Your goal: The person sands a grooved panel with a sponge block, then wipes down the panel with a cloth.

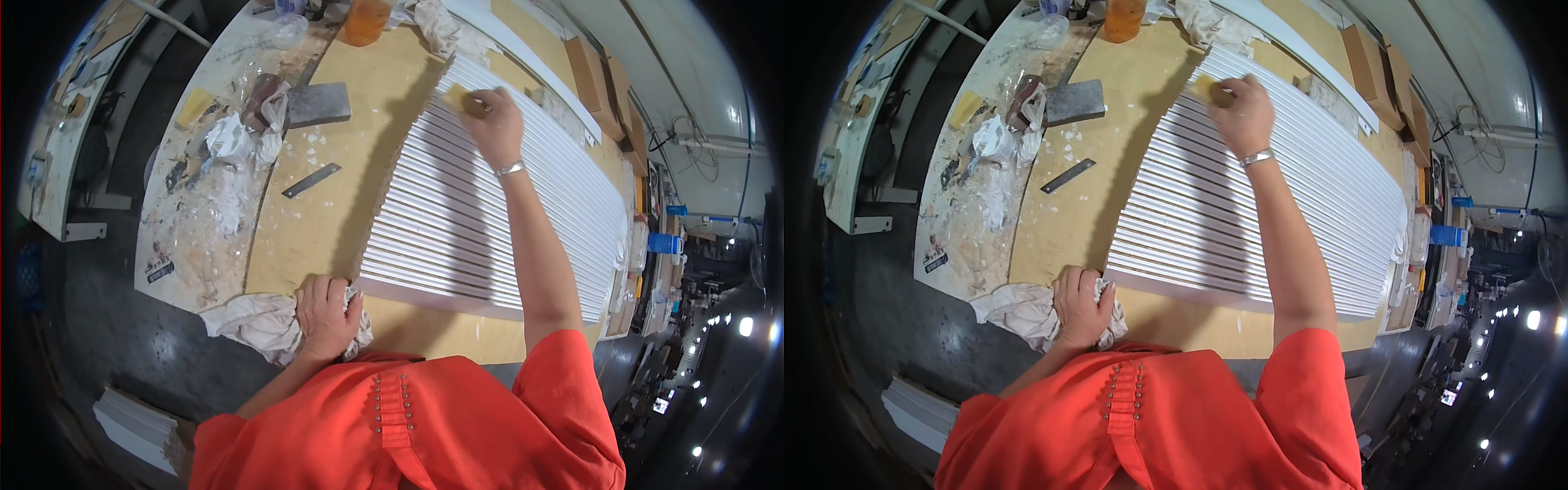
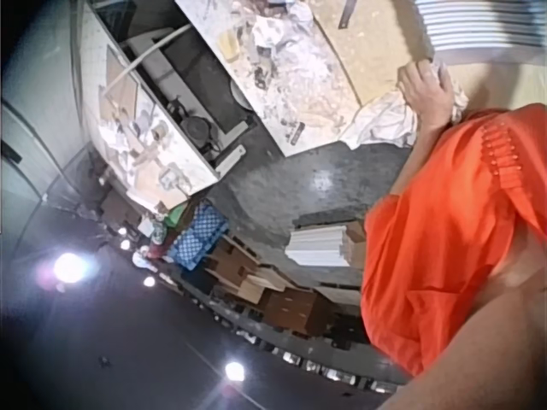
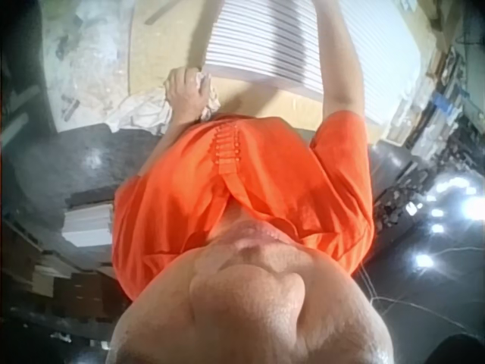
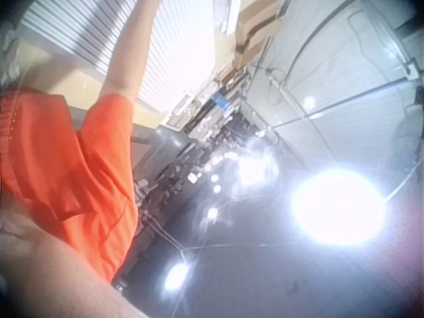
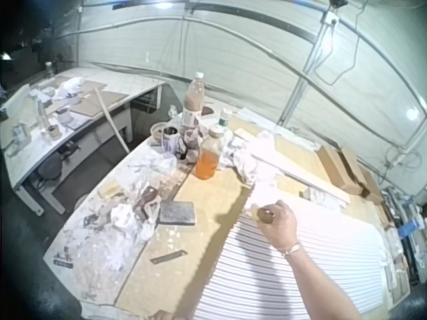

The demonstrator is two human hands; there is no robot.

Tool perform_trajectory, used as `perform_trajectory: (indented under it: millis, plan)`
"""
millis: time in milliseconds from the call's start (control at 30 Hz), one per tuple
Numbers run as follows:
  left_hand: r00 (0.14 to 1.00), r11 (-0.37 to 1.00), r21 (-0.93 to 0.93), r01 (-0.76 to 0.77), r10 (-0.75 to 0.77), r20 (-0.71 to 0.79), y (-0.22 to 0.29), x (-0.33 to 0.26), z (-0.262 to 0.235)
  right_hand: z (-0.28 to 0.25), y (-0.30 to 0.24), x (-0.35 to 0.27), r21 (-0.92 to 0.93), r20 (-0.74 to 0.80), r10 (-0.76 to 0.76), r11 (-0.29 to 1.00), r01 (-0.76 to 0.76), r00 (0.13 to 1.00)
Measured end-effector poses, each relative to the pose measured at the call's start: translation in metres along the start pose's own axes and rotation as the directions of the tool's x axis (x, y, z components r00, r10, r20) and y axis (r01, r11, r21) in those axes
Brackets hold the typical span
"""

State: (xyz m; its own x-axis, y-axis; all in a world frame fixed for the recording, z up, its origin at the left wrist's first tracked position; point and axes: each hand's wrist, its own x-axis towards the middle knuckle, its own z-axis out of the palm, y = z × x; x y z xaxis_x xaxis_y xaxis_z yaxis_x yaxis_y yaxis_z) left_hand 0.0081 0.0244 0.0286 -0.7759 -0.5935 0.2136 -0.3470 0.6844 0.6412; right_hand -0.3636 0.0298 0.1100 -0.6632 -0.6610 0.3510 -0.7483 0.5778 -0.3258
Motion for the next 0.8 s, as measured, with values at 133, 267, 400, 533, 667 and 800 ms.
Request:
perform_trajectory:
  millis: [133, 267, 400, 533, 667, 800]
  plan:
    - [1.0, 0.999, 0.036, 0.012, -0.012, 0.011, 0.0, -0.001, -0.001, 0.01, -0.018, 0.001, -0.007, 0.0, -0.215, 0.977, 0.215, 0.977]
    - [0.999, 0.999, 0.025, 0.034, -0.035, 0.024, 0.001, -0.001, 0.0, 0.01, -0.015, 0.006, -0.072, -0.04, -0.281, 0.958, 0.278, 0.959]
    - [1.0, 0.999, 0.027, 0.023, -0.024, 0.01, 0.0, -0.001, 0.0, 0.012, -0.025, 0.003, -0.096, 0.025, -0.389, 0.916, 0.39, 0.921]
    - [1.0, 1.0, 0.019, 0.01, -0.01, 0.019, 0.001, 0.002, -0.002, 0.011, -0.009, 0.012, -0.137, -0.156, -0.205, 0.973, 0.185, 0.966]
    - [1.0, 1.0, 0.004, 0.011, -0.011, 0.02, -0.001, 0.001, -0.001, 0.009, -0.027, -0.006, 0.072, -0.016, -0.182, 0.981, 0.183, 0.983]
    - [0.999, 0.999, 0.006, 0.032, -0.033, 0.038, 0.001, 0.002, -0.003, 0.006, 0.008, -0.014, -0.167, -0.089, 0.103, 0.979, -0.117, 0.991]
